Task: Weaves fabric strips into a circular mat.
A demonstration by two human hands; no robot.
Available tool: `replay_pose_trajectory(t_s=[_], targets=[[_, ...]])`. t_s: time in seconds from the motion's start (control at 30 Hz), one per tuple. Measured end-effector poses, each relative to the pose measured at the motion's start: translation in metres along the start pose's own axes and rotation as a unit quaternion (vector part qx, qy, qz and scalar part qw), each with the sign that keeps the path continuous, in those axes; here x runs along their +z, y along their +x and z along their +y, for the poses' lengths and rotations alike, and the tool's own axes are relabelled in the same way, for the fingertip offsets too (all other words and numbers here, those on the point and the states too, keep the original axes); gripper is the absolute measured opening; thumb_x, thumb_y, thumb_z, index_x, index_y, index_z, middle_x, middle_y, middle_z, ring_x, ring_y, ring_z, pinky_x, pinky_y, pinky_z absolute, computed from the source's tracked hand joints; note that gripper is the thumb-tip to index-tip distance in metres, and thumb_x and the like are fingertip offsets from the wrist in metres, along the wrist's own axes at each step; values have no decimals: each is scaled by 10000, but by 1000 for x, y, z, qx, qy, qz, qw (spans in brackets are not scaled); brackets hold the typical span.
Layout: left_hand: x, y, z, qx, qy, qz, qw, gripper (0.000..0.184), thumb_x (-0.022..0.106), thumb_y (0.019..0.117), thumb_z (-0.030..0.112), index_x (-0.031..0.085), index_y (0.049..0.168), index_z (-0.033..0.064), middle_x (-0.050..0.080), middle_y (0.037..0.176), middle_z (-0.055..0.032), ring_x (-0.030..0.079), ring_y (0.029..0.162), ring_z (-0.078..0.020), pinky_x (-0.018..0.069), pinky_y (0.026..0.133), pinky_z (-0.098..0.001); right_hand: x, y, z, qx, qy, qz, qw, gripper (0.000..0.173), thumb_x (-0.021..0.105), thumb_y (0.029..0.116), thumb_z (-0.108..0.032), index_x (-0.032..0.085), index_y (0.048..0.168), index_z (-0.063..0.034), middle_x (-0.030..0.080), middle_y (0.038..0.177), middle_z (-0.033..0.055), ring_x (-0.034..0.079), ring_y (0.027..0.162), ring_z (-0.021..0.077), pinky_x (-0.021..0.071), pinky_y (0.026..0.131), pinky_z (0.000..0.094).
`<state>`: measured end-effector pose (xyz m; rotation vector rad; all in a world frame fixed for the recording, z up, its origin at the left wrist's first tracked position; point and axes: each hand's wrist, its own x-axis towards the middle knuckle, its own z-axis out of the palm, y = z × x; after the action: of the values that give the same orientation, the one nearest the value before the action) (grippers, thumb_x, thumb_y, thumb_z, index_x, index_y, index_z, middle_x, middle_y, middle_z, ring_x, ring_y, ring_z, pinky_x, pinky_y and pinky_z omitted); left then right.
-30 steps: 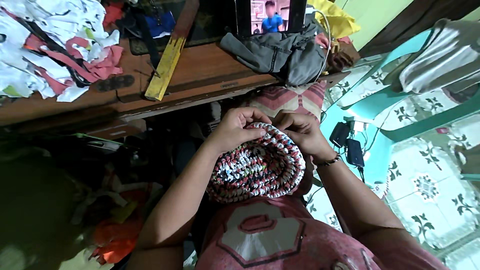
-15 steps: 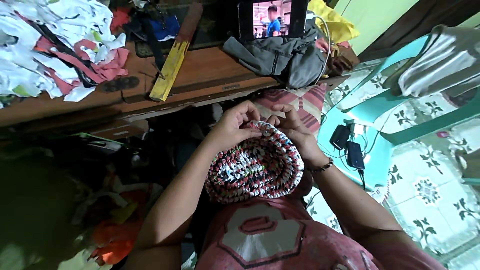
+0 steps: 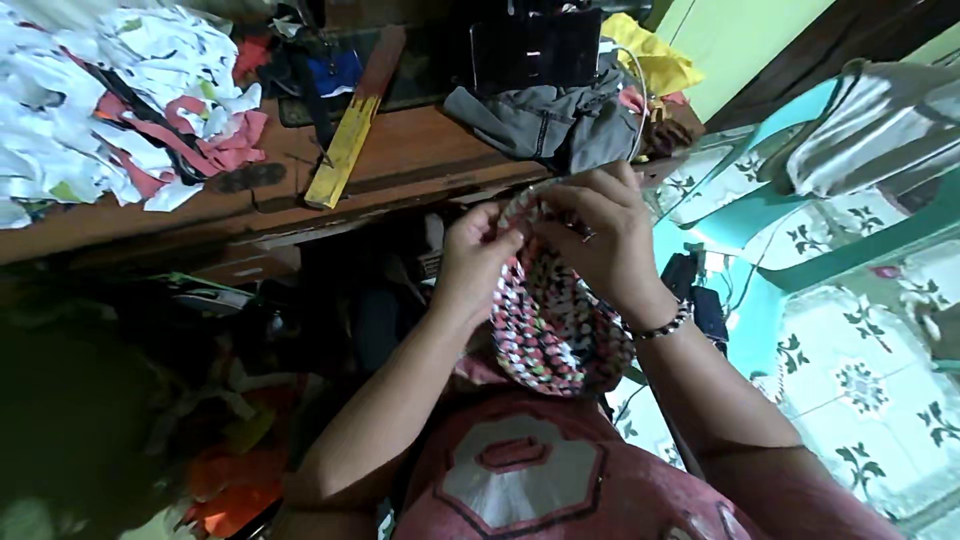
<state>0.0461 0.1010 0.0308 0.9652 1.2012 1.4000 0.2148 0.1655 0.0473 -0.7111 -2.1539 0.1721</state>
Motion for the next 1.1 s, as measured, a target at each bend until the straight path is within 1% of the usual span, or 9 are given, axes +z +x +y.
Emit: replay_pose_trajectory(t_s=[0.1,0.23,0.33,0.43,0.57,0.7,0.87,1.0,1.1], targets=[[2,-18,-25,-16,-22,26,999,277,668,960,36,639,1235,55,685,1055,-68,660,880,-134,577,758,-321,12,-12,8,5,78,-39,996,102,754,890,-94,804,976,-73,718,986,96,628,1012,249,509,913,400],[-5,-25,-40,11,3,54,998,289,670,935,-6,642,1219,41,697,1058,-77,678,921,-150,587,799,-344,20,-24,9,-10,128,-88,988,139,753,907,-157,805,1012,-82,684,1039,99,603,1038,237,504,927,385],[-6,-28,-37,33,19,43,998,266,686,941,33,652,1204,54,698,1047,-67,677,909,-143,588,783,-331,24,-22,9,-21,120,-64,991,113,743,922,-161,799,966,-73,684,990,90,605,1015,228,500,907,373],[-7,-28,-37,35,6,44,998,209,692,963,119,686,1165,67,695,1028,-48,666,907,-131,577,796,-327,28,-20,5,-42,96,-32,994,85,724,884,-112,773,906,-46,691,964,103,625,988,248,515,877,396],[-10,-29,-39,84,10,52,995,174,716,928,33,704,1101,45,713,1009,-49,680,896,-128,588,794,-309,33,-26,0,-22,180,11,983,79,664,891,-56,703,873,11,673,1003,136,633,1020,216,533,907,347],[-11,-26,-42,134,69,78,986,145,733,897,9,699,1030,56,716,932,-28,683,808,-104,593,701,-284,28,-29,-8,-4,253,77,964,64,624,935,-42,655,916,11,619,1032,109,631,999,150,570,831,265],[0,-37,-24,180,99,59,977,162,736,877,3,697,1028,46,726,932,-17,691,805,-78,598,699,-260,6,-27,-13,-22,232,77,970,107,594,1013,-133,646,991,-42,627,1081,68,625,1079,145,558,906,304],[7,-37,-25,139,80,56,985,238,776,859,1,685,1071,59,720,925,-5,688,786,-70,600,695,-253,9,-32,-16,-100,166,37,980,100,568,1016,-116,604,1005,-24,683,1041,133,660,1028,213,555,894,361],[0,-33,-32,100,35,44,993,185,735,875,-4,690,1043,59,707,901,-22,673,766,-95,588,671,-276,13,-40,-15,-67,222,51,971,100,518,1044,-95,595,1038,-31,683,1066,114,671,1046,205,576,899,362]])
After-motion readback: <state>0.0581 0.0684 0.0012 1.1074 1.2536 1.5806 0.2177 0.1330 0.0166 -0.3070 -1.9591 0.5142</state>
